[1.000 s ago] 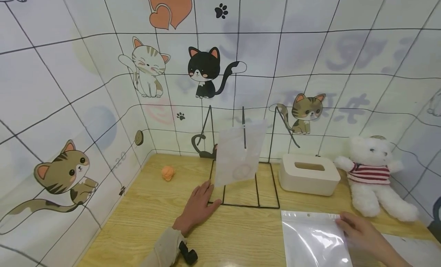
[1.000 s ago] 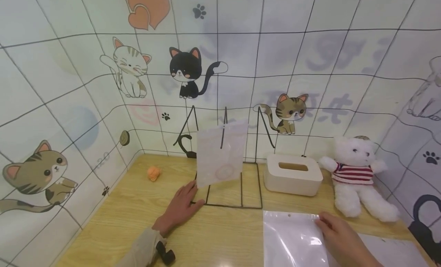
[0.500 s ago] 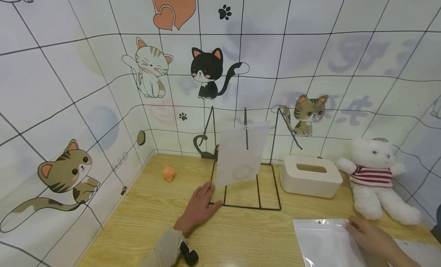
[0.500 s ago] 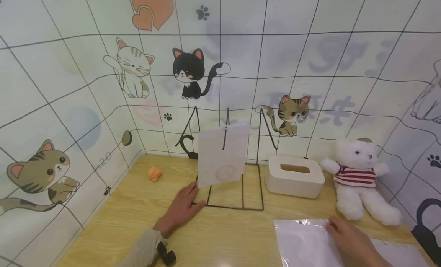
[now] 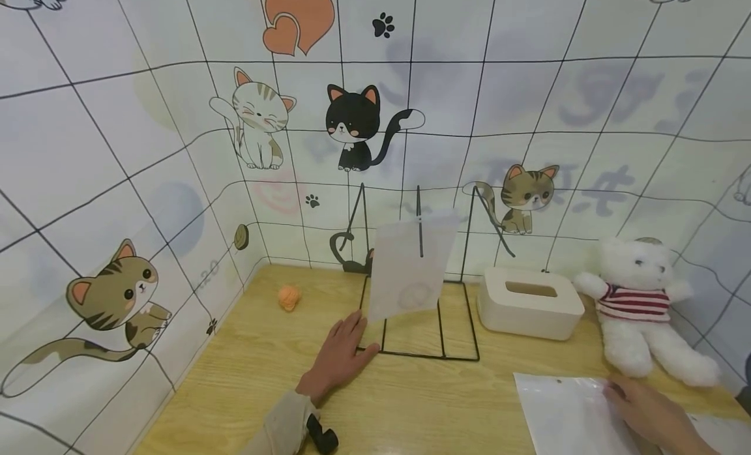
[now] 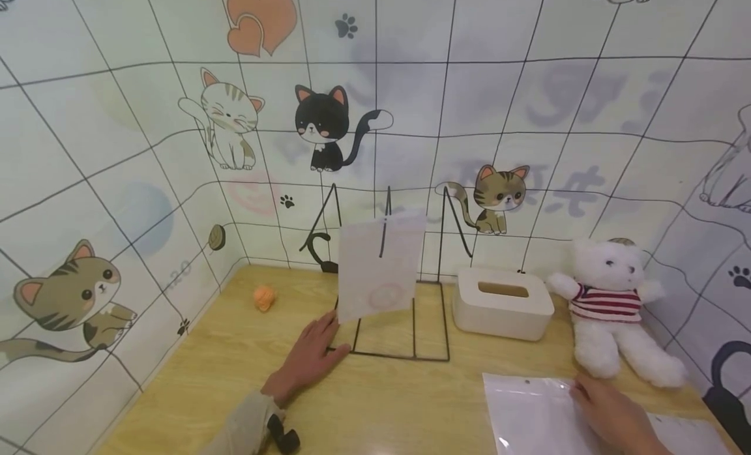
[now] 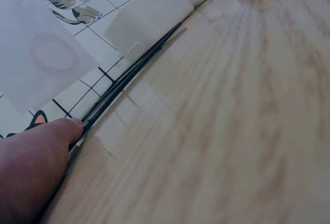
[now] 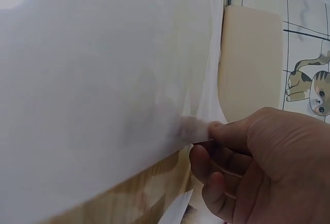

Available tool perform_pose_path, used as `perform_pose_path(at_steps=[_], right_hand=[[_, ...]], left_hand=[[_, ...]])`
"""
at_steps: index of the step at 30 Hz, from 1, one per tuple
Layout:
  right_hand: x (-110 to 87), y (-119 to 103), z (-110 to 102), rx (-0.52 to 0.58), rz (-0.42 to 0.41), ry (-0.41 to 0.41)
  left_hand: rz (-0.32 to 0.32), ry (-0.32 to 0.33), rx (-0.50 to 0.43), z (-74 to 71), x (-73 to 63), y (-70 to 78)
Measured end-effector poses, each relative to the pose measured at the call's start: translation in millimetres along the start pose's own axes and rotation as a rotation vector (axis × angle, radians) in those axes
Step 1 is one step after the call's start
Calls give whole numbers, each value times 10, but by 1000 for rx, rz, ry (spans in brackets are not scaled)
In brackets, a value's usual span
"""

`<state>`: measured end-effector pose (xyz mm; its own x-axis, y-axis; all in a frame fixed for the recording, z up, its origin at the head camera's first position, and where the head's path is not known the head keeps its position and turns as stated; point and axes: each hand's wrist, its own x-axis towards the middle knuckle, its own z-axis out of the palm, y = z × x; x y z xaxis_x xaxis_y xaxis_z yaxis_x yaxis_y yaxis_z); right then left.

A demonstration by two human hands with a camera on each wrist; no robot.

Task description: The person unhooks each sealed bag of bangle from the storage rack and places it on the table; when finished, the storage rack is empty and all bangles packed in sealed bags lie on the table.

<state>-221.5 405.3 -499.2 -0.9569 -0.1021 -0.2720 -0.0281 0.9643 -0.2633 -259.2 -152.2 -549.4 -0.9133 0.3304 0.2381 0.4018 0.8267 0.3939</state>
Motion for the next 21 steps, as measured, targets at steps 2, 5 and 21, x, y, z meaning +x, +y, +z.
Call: perform_pose_path(at_steps=[2,5,21], right_hand=[[7,24,-4,-12,-20,17],[19,62,-12,-34,-58,42],[43,194,7,-94,-10,52]], left_hand=[[0,4,-4,5,-1,-3],[-4,4,-13,11,-4,-5],[-8,-14,-8,44,-7,-1]])
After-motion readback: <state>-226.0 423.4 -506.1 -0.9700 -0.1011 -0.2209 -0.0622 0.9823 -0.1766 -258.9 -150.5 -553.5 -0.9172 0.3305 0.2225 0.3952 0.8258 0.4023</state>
